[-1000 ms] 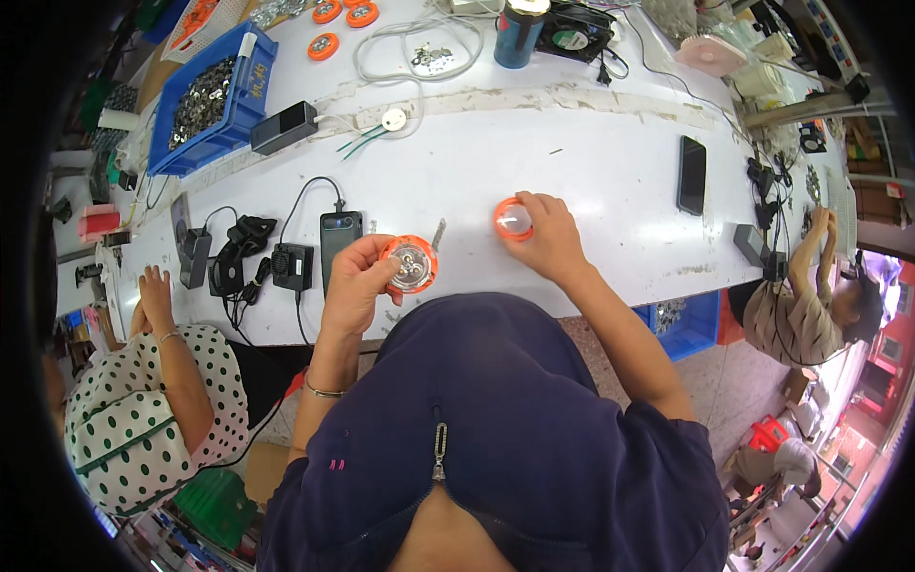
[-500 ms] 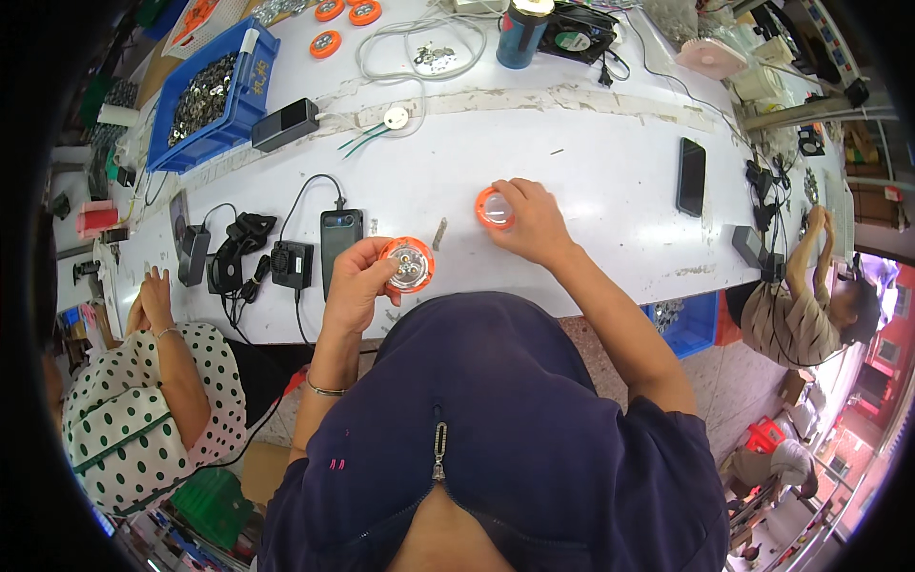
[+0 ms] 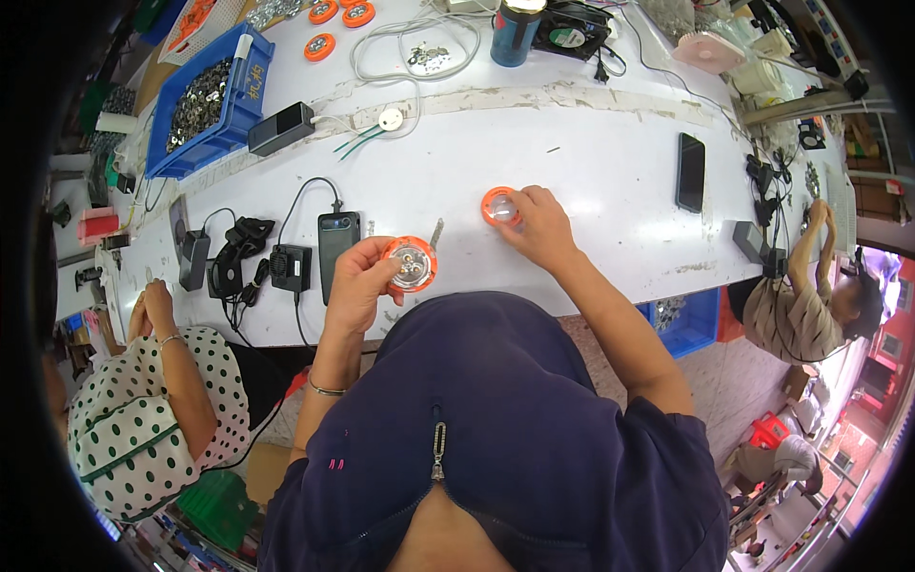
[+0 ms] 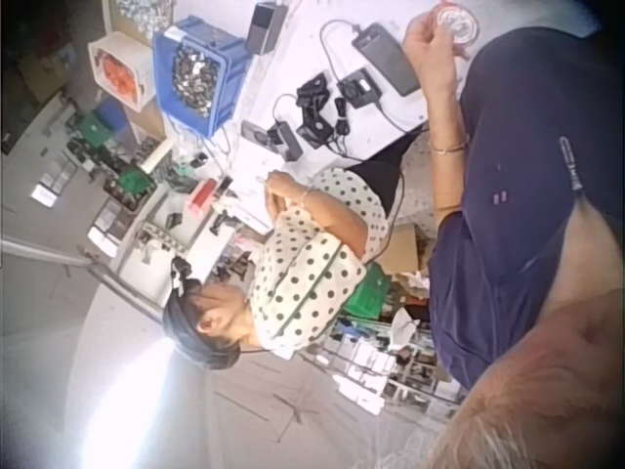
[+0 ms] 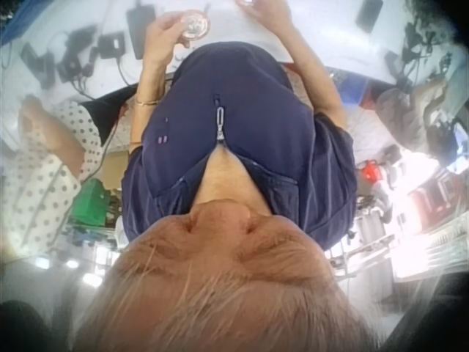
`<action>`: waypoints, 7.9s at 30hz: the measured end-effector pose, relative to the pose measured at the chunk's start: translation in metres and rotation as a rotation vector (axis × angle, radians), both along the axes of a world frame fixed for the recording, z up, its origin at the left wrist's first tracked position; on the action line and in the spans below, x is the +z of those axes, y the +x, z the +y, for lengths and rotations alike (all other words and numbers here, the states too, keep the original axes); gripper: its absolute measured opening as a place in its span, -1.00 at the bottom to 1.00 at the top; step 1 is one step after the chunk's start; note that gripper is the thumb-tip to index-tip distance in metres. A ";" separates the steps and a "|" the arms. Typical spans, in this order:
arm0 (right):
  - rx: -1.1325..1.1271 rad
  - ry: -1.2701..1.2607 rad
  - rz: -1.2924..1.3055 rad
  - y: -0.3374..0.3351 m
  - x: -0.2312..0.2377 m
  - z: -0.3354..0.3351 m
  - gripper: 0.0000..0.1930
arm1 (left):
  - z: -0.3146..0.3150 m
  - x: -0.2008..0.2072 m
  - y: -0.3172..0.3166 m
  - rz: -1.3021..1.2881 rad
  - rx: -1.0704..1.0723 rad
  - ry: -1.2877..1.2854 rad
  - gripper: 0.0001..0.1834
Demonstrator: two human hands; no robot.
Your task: Assembling small electronic components into orange plastic housings.
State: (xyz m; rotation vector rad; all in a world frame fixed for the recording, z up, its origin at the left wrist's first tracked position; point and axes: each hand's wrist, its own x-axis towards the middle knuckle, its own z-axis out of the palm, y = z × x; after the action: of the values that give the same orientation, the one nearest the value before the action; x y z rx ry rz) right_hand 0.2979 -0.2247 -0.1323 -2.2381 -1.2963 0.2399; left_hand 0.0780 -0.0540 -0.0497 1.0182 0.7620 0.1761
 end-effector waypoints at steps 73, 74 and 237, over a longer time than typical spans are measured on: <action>0.288 0.353 0.728 -0.076 0.110 0.037 -0.54 | -0.010 0.031 -0.004 -0.173 0.036 -0.071 -0.65; 0.282 0.363 0.739 -0.077 0.110 0.037 -0.54 | -0.010 0.031 -0.003 -0.173 0.036 -0.071 -0.65; -0.009 0.290 1.374 -0.081 0.133 0.049 -0.67 | -0.018 0.032 0.009 -0.336 0.051 -0.226 -0.51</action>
State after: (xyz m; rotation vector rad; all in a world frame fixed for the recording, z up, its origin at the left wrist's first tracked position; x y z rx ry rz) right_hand 0.2168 -0.1757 0.0005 -1.2497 -0.4731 1.2120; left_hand 0.0872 -0.0715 -0.0180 0.7307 0.4887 0.2908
